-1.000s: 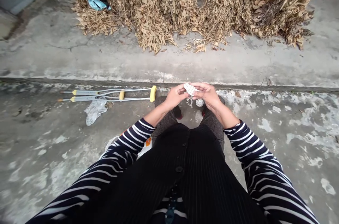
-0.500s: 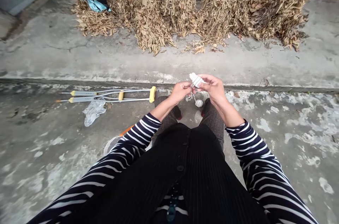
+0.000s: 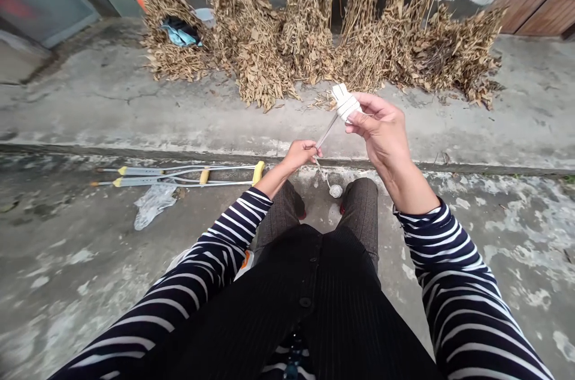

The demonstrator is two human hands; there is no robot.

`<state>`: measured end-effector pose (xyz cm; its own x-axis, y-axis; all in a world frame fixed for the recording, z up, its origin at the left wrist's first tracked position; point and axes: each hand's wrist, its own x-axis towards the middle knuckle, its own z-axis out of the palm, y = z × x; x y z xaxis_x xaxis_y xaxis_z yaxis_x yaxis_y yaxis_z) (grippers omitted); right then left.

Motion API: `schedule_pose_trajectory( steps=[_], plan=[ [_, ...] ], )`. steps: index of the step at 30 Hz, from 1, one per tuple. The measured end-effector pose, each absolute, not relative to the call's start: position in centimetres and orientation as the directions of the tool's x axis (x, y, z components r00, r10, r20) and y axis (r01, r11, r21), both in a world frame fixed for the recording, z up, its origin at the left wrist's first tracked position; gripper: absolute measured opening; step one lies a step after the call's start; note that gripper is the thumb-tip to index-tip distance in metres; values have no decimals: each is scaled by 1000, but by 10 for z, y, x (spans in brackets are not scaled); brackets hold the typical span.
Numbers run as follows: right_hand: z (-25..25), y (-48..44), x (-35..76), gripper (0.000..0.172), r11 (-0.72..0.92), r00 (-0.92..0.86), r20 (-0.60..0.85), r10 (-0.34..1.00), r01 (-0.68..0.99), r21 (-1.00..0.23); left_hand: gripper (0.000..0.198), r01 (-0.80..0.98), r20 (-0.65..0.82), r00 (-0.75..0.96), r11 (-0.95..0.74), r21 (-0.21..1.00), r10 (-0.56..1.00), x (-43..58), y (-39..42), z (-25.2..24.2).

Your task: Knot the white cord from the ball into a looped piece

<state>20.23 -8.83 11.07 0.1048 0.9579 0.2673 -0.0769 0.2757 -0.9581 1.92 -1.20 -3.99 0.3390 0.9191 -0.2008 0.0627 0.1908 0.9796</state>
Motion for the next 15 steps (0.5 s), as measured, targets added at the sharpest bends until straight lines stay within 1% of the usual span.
schedule_pose_trajectory(
  steps=[5,7,9,12,15],
  plan=[
    [182,-90,179,29,425,69,420,905,-181,-887,10,75,-130,297,113,991,946,12,19,-27],
    [206,-94,170,29,462,72,457,887,-189,-867,9,87,-111,297,89,992,948,10,28,-25],
    [224,-97,163,27,485,66,481,874,-150,-862,9,98,-82,304,55,994,949,10,34,-25],
    [244,-98,159,18,495,45,493,869,-74,-865,8,130,-67,304,29,991,950,12,40,-29],
    [263,-98,158,20,536,66,533,843,-34,-843,10,161,-82,278,38,986,957,12,48,-36]
  ],
)
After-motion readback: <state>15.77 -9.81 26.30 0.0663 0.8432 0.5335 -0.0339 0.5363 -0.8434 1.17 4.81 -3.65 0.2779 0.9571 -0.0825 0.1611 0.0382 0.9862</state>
